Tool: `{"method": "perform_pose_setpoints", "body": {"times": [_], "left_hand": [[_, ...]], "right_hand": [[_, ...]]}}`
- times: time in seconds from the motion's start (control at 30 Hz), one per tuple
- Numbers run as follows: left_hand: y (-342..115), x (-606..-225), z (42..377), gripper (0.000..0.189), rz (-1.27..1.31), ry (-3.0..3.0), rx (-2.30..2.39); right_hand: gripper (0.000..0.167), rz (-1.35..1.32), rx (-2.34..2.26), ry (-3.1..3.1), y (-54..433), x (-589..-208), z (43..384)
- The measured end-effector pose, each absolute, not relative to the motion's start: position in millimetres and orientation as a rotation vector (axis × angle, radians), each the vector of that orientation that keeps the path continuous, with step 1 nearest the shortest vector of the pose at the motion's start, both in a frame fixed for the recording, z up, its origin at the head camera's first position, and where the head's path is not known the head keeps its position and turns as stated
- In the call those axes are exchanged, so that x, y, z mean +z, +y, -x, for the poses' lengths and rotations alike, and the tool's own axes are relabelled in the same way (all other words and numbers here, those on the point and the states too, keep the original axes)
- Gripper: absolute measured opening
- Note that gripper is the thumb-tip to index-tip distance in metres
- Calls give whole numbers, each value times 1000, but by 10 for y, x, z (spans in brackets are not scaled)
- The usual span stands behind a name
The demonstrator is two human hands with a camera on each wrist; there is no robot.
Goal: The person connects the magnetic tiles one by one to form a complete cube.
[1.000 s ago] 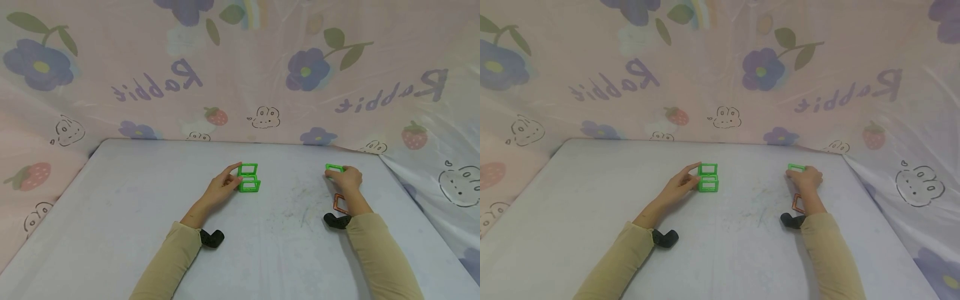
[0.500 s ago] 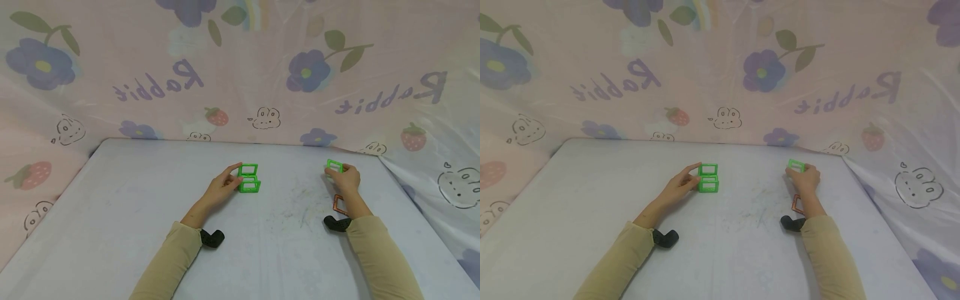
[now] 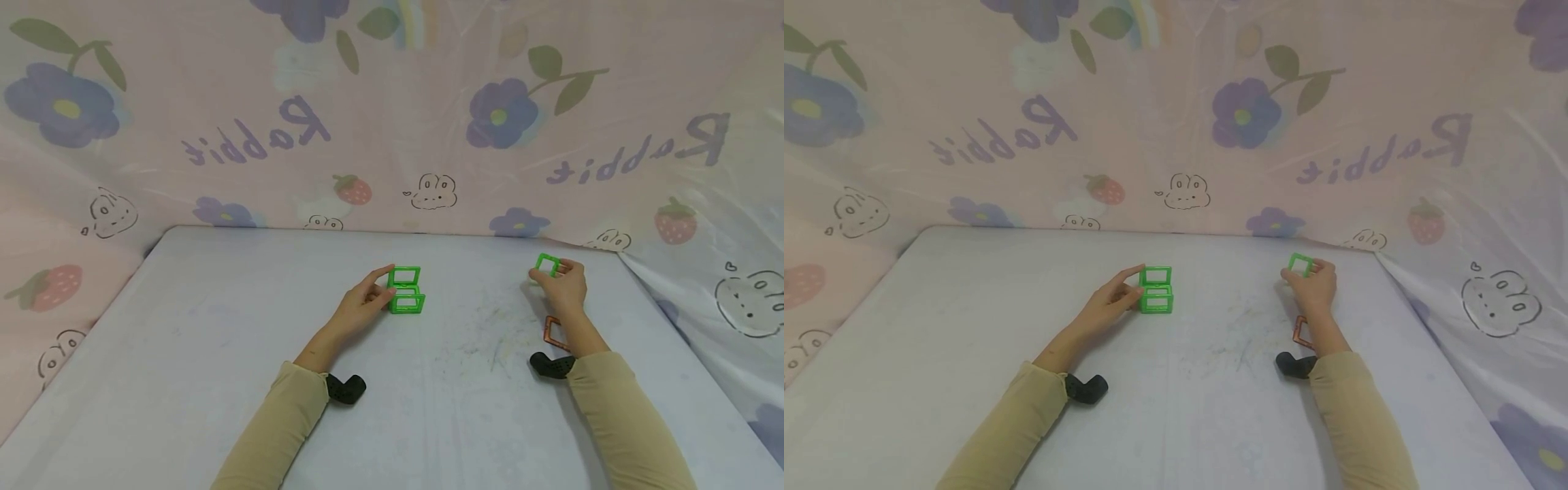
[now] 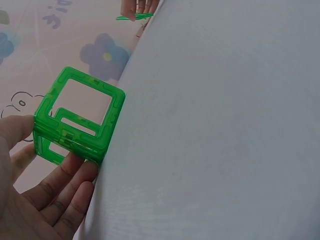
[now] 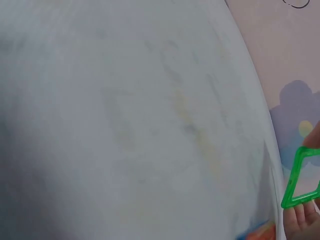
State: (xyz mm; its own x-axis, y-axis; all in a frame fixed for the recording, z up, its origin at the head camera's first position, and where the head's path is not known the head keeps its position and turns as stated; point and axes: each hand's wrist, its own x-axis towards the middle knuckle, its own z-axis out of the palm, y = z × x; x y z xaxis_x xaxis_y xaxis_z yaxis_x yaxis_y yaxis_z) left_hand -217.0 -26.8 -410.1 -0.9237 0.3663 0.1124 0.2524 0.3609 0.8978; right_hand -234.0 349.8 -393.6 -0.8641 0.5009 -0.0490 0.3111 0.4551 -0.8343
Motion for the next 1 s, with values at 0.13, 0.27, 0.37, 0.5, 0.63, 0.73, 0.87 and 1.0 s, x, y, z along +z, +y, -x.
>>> {"method": "perform_pose_setpoints", "body": {"times": [0.13, 0.27, 0.37, 0.5, 0.63, 0.73, 0.87, 1.0], "left_hand": [[-268, -4101, 2177, 50, -571, 2501, 1617], [-269, -4098, 2179, 49, -562, 2504, 1614], [-270, -4096, 2178, 49, -556, 2502, 1613], [-266, -4105, 2180, 49, -550, 2501, 1613], [-265, -4107, 2178, 49, -556, 2507, 1611], [-266, -4105, 2175, 49, -557, 2512, 1605], [-265, -4107, 2176, 49, -563, 2513, 1608], [-261, -4112, 2182, 49, -573, 2510, 1619]], "right_hand": [[80, 689, 1397, -2490, 3497, -3924, 2335], [81, 681, 1430, -2481, 3497, -3918, 2339], [81, 676, 1446, -2476, 3493, -3914, 2336], [80, 641, 1482, -2469, 3488, -3918, 2329], [80, 576, 1502, -2477, 3483, -3930, 2331], [80, 522, 1504, -2486, 3477, -3940, 2334], [80, 431, 1525, -2493, 3479, -3957, 2337], [81, 348, 1550, -2510, 3491, -3975, 2336]]}}
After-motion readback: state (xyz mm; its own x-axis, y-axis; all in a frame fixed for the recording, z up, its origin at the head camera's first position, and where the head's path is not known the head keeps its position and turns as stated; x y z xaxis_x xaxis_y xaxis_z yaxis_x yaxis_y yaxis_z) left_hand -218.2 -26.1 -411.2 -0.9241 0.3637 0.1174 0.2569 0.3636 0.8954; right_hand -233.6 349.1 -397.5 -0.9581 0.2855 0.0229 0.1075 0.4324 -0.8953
